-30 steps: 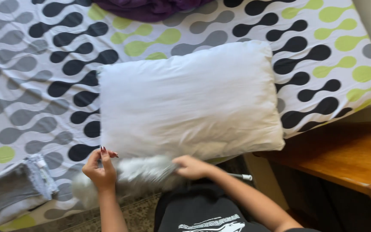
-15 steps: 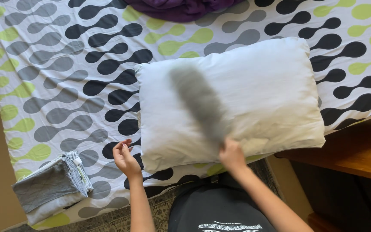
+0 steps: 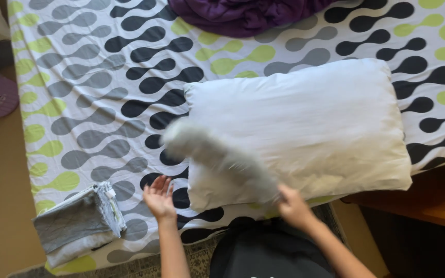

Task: Fold a pillowcase and then dust a pillow on a bed using a feather duster.

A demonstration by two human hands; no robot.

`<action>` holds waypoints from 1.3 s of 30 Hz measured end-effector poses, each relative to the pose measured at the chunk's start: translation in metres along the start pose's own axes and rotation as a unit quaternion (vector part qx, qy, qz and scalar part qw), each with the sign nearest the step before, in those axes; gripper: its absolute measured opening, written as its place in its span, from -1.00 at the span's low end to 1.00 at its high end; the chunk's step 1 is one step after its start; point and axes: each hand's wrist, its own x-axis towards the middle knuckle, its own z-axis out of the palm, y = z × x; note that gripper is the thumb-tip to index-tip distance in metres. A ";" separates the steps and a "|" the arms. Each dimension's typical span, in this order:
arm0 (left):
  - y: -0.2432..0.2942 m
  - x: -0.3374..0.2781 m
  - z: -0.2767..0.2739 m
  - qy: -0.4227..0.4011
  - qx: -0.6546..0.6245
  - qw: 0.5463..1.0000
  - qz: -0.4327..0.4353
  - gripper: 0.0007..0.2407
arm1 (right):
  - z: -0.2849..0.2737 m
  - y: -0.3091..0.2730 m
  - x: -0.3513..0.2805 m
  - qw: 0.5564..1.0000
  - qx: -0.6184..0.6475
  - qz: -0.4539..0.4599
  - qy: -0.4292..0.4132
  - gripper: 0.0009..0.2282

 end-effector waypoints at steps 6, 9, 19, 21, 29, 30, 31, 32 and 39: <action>-0.044 0.020 0.027 -0.105 0.243 0.964 -0.015 -0.48 | -0.089 -0.005 0.010 0.962 -0.060 0.126 0.235 -0.70; -0.080 0.036 0.030 -0.110 0.330 0.937 0.019 -0.47 | -0.118 -0.005 0.014 0.941 -0.112 0.091 0.307 -0.69; -0.075 0.004 0.062 -0.196 0.298 0.933 -0.052 -0.32 | -0.059 0.003 0.047 0.907 -0.064 0.314 0.272 -0.78; -0.074 0.002 0.062 -0.169 0.361 0.917 -0.036 -0.32 | -0.017 -0.015 0.054 0.956 -0.171 0.150 0.184 -0.83; -0.075 -0.013 0.062 -0.123 0.480 0.867 0.054 -0.35 | 0.094 -0.087 0.009 0.982 -0.156 0.059 -0.090 -0.83; -0.077 -0.014 0.061 -0.108 0.497 0.858 0.073 -0.38 | 0.097 -0.094 0.003 0.981 -0.147 0.045 -0.122 -0.80; -0.079 -0.017 0.059 -0.108 0.496 0.858 0.075 -0.38 | 0.090 -0.102 0.005 0.981 -0.148 0.042 -0.121 -0.80; -0.081 -0.019 0.057 -0.094 0.512 0.848 0.093 -0.41 | 0.084 -0.109 0.008 0.979 -0.125 0.081 -0.138 -0.75; -0.108 -0.049 0.033 -0.037 0.556 0.809 0.185 -0.49 | -0.025 0.019 0.054 0.986 -0.068 0.109 0.103 -0.63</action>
